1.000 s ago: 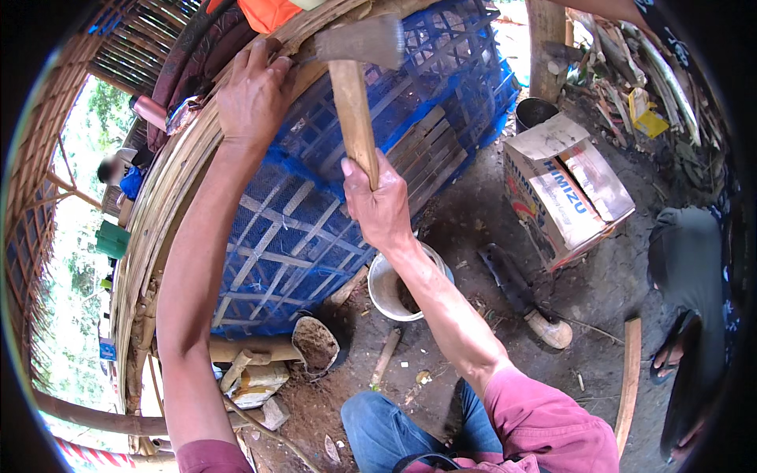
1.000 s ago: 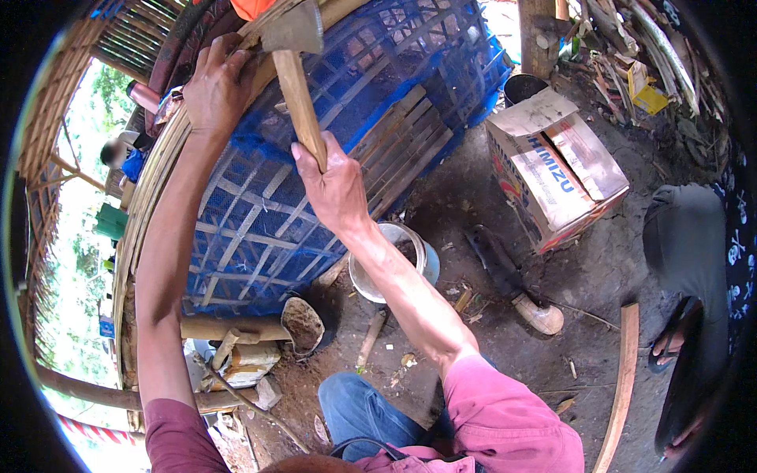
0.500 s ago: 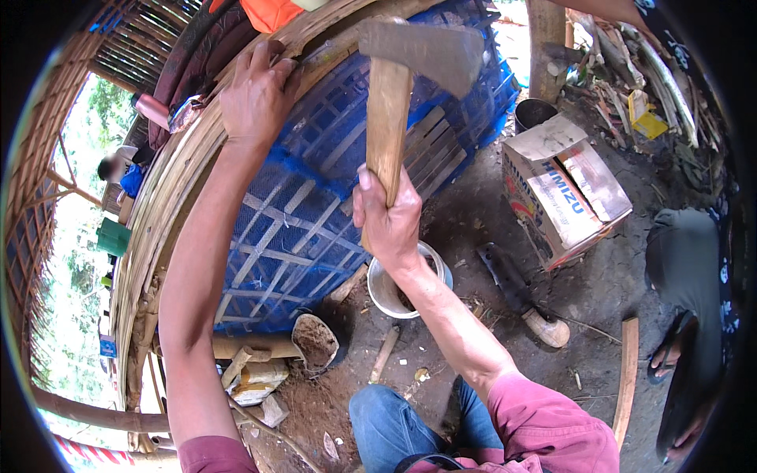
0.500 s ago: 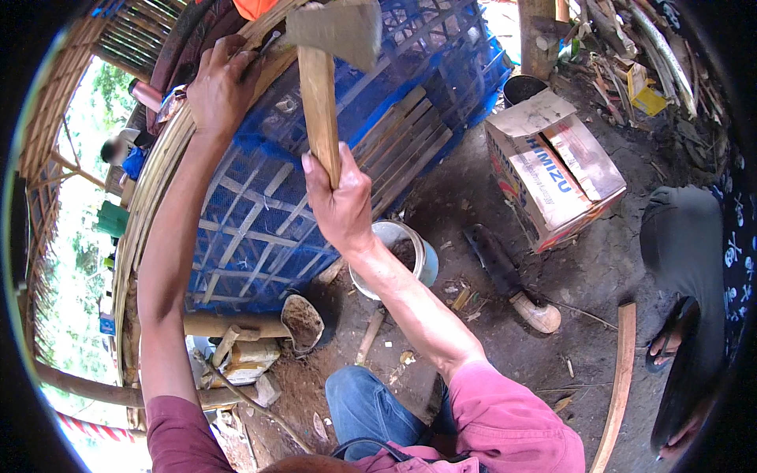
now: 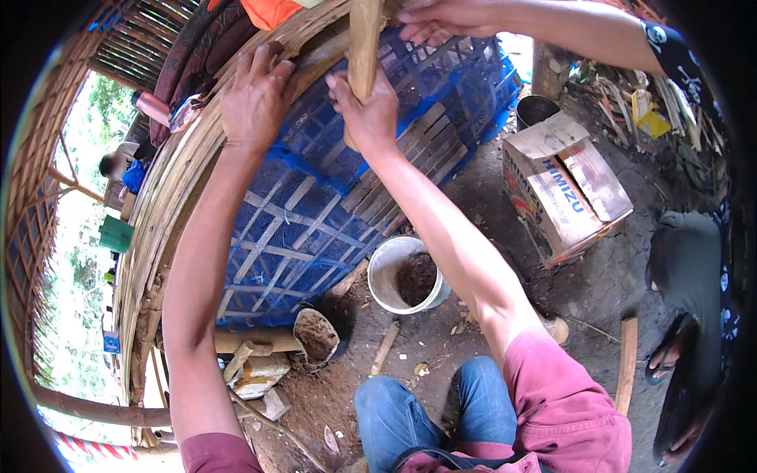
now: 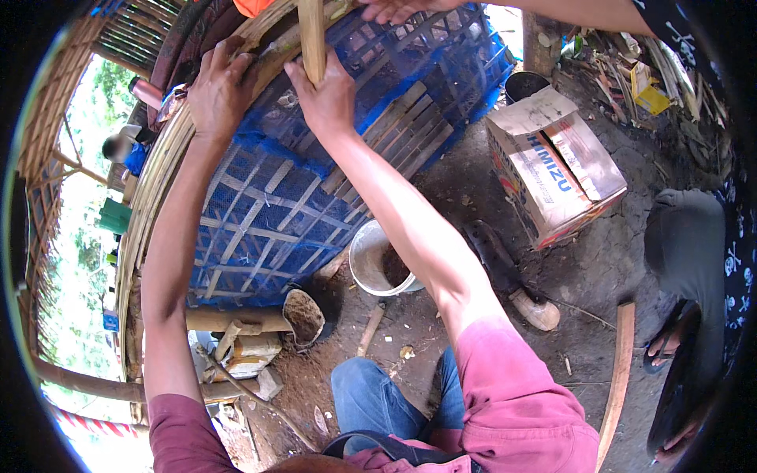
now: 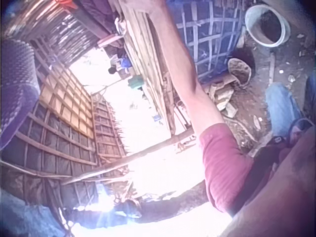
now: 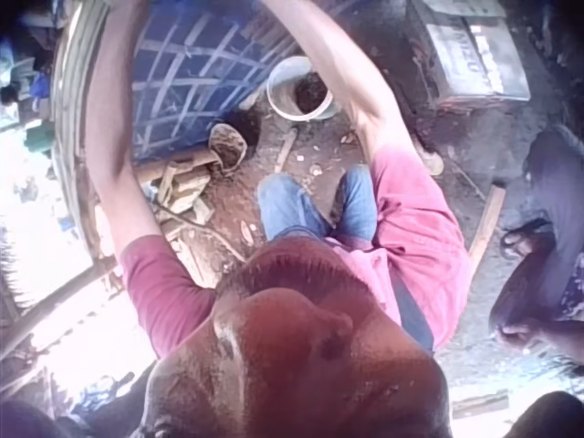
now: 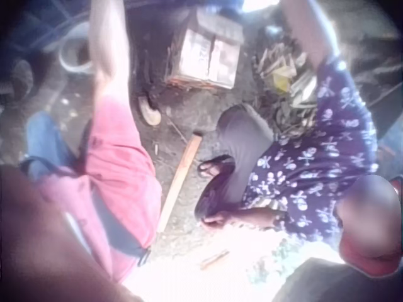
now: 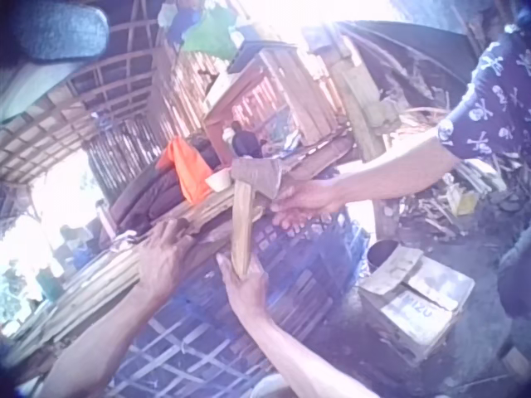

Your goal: The person sits on the ground and uses a hammer to drive nails into a wooden frame. They repeatedly pick up nails from a white bucket and hammer them into the wood structure.

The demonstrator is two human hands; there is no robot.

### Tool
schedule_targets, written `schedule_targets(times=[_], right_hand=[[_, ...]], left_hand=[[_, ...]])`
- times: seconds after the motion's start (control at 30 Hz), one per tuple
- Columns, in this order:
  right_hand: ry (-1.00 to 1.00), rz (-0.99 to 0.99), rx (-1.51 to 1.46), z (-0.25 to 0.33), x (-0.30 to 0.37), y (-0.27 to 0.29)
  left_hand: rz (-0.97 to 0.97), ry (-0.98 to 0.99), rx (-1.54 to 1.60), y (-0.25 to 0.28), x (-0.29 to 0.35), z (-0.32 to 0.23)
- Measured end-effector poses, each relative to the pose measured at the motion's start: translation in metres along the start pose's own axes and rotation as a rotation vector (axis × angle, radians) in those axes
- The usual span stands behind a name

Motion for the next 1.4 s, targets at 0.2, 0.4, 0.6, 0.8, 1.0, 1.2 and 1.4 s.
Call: schedule_targets(times=[0.2,0.4,0.6,0.8,1.0,1.2,1.4], right_hand=[[0.118,-0.097,-0.025,-0.022,-0.031,-0.026],[0.210,-0.073,0.009,-0.009,-0.040,-0.025],[0.319,-0.072,0.163,0.013,-0.011,-0.018],[-0.257,0.121,0.092,0.056,0.111,0.020],[-0.448,0.130,0.183,0.056,0.315,0.059],[-0.699,0.385,0.453,0.038,0.480,0.152],[-1.087,0.484,0.492,0.035,0.511,0.200]], left_hand=[[0.016,0.015,0.076,-0.001,0.006,0.003],[-0.121,-0.063,0.009,0.015,0.004,-0.015],[-0.082,0.164,0.208,0.023,0.048,-0.043],[0.001,0.336,0.543,0.084,0.144,-0.088],[0.134,0.642,1.063,0.099,0.340,-0.145],[0.557,0.847,0.897,0.141,0.508,-0.266],[0.607,1.042,0.793,0.128,0.587,-0.358]])
Point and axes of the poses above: each hand's wrist, its own x-axis away from the middle knuckle, its own y-axis out of the back of the hand, z = x × y, the point moved 4 cm from there along -x, towards the middle knuckle, and after that the axes turned 3 degrees about z, right-handed, at the moved point
